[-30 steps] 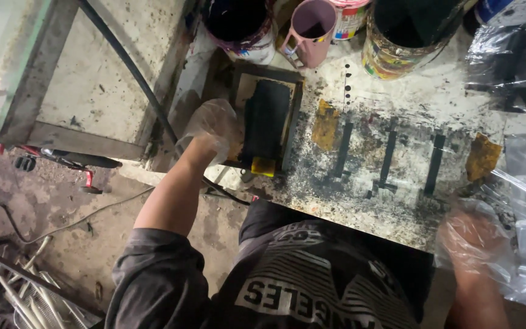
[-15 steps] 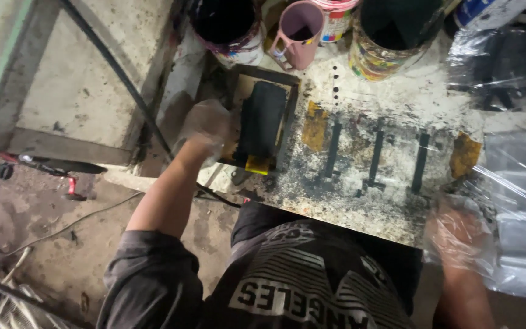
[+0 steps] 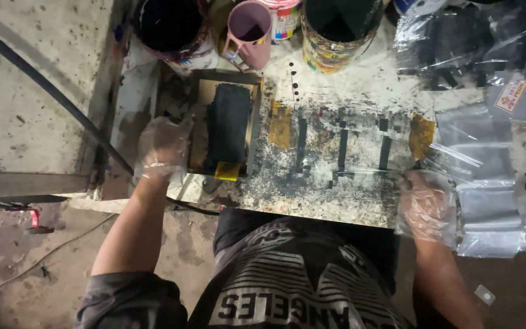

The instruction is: A person wearing gloves mixes and spreads ink on a small plate using a scraper, handles small plastic bags, and stirs ink in a large container.

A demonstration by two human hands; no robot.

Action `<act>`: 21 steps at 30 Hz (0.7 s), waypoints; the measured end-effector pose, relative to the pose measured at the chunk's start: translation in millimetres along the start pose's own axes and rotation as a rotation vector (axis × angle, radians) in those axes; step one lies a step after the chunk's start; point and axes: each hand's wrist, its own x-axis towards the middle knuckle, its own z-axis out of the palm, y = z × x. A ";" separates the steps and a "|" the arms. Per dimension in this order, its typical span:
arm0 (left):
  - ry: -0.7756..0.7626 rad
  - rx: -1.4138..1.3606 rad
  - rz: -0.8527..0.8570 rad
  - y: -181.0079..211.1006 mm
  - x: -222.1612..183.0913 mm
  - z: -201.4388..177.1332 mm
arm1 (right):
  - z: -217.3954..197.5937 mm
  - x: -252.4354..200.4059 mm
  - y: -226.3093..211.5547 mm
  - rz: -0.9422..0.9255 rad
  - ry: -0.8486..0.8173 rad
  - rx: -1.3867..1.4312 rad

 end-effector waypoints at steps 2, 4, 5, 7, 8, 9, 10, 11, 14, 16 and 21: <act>-0.371 -0.322 -0.433 34.4 -4.2 -70.5 | -41.1 -13.8 -3.7 -0.054 0.006 -0.039; -0.268 -0.245 -0.340 25.1 -5.6 -43.4 | -49.5 -12.9 -7.4 0.113 -0.036 0.248; -0.165 -0.167 -0.247 20.4 -6.0 -29.9 | -54.2 -11.7 -9.2 0.280 -0.078 0.537; 0.100 -0.185 -0.114 -11.0 -7.7 31.0 | 9.1 16.9 -8.8 0.206 -0.098 0.259; 0.368 -0.200 0.020 -27.2 -7.7 61.0 | 39.5 33.3 -8.8 0.132 -0.123 -0.017; 0.370 -0.199 0.018 -16.4 -11.2 37.6 | 33.5 38.5 -8.7 0.133 -0.126 -0.016; 0.392 -0.087 0.027 -5.7 -15.5 14.2 | 28.4 41.8 -7.7 -0.009 -0.069 -0.232; 0.413 0.025 0.036 4.8 -19.8 -9.1 | 23.4 45.1 -6.6 -0.152 -0.008 -0.448; 0.319 -0.034 -0.161 40.1 -28.6 -59.1 | -4.8 8.2 -20.8 -0.207 0.278 -0.370; 0.433 -0.390 0.028 28.0 -33.8 -47.8 | -11.1 17.6 -29.7 -0.190 0.232 -0.346; 0.663 0.474 -0.092 92.8 -67.0 -134.2 | -22.3 34.3 -51.5 -0.165 0.199 -0.327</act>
